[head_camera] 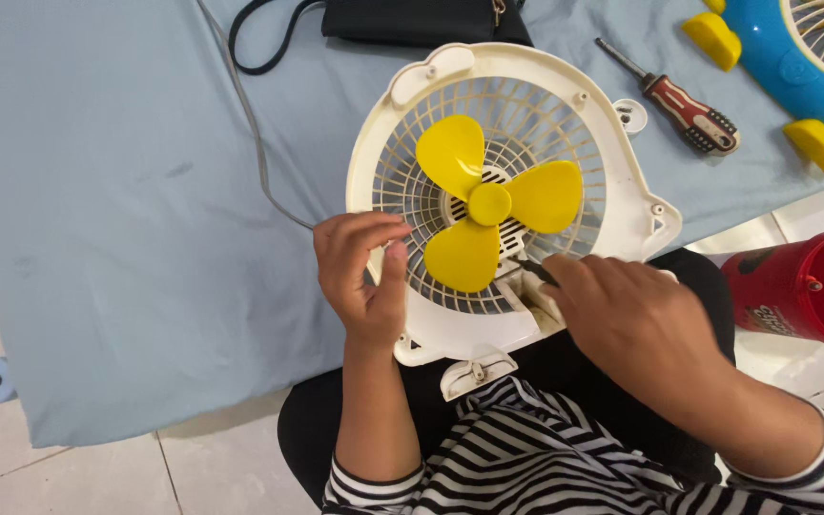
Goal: The person uses a screwdriver to remove screws from the back of a small white fan, detaches the rear grille, and then reattaches it by screwing the screws back in. The person also briefly handles a second blue and yellow fan.
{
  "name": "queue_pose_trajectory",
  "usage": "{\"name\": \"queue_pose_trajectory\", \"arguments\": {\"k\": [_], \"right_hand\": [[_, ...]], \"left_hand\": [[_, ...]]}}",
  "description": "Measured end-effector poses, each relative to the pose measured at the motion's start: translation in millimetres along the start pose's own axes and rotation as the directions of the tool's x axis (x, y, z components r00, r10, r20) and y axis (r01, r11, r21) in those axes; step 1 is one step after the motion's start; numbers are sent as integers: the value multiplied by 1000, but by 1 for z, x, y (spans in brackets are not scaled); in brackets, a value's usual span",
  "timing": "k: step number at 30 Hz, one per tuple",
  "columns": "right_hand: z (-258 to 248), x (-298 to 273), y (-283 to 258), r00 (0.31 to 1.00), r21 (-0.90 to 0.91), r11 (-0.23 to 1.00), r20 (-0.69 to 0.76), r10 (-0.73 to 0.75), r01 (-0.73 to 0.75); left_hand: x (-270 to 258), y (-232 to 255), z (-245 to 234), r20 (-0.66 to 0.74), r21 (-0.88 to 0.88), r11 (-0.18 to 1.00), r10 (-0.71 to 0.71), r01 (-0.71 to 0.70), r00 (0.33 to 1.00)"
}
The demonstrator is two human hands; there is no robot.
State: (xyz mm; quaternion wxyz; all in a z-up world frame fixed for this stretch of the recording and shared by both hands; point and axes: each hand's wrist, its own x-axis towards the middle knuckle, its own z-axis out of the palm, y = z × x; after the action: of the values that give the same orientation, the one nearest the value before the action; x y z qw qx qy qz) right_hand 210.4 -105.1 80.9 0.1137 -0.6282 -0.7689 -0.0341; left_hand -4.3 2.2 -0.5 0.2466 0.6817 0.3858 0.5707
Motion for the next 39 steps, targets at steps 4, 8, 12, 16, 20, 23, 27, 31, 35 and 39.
{"name": "queue_pose_trajectory", "arguments": {"k": [4, 8, 12, 16, 20, 23, 27, 31, 35, 39], "right_hand": [[-11, 6, 2, 999, 159, 987, -8, -38, 38], [-9, 10, 0, 999, 134, 990, 28, -41, 37], [-7, 12, 3, 999, 148, 988, 8, -50, 49], [-5, 11, 8, 999, 149, 989, 38, -26, 20], [-7, -3, 20, 995, 367, 925, 1, 102, -95], [-3, -20, 29, 977, 549, 817, -7, 215, -176], [18, -47, 36, 945, 836, 508, 38, 324, -208], [33, -64, 38, 938, 943, 283, 71, 340, -174], [38, -69, 37, 944, 956, 239, 86, 318, -168], [40, -71, 36, 934, 955, 220, 114, 340, -197]], "left_hand": [[0, -3, -1, -7, -12, 1000, -26, 26, 1000], [-1, -4, 0, -2, -43, 999, -32, 31, 1000], [-2, -5, -1, -2, -35, 998, -47, 47, 999], [2, -3, 0, 2, -27, 999, -38, 38, 999], [10, 14, -12, 96, 116, 992, 41, -52, 995], [8, 46, -31, 251, 118, 982, 118, -151, 961], [2, 69, -32, 404, 62, 986, 117, -155, 907], [-2, 70, -25, 433, 47, 987, 119, -154, 894], [-5, 69, -21, 419, 3, 981, 176, -195, 891], [-7, 69, -21, 428, -27, 982, 179, -186, 886]]}}
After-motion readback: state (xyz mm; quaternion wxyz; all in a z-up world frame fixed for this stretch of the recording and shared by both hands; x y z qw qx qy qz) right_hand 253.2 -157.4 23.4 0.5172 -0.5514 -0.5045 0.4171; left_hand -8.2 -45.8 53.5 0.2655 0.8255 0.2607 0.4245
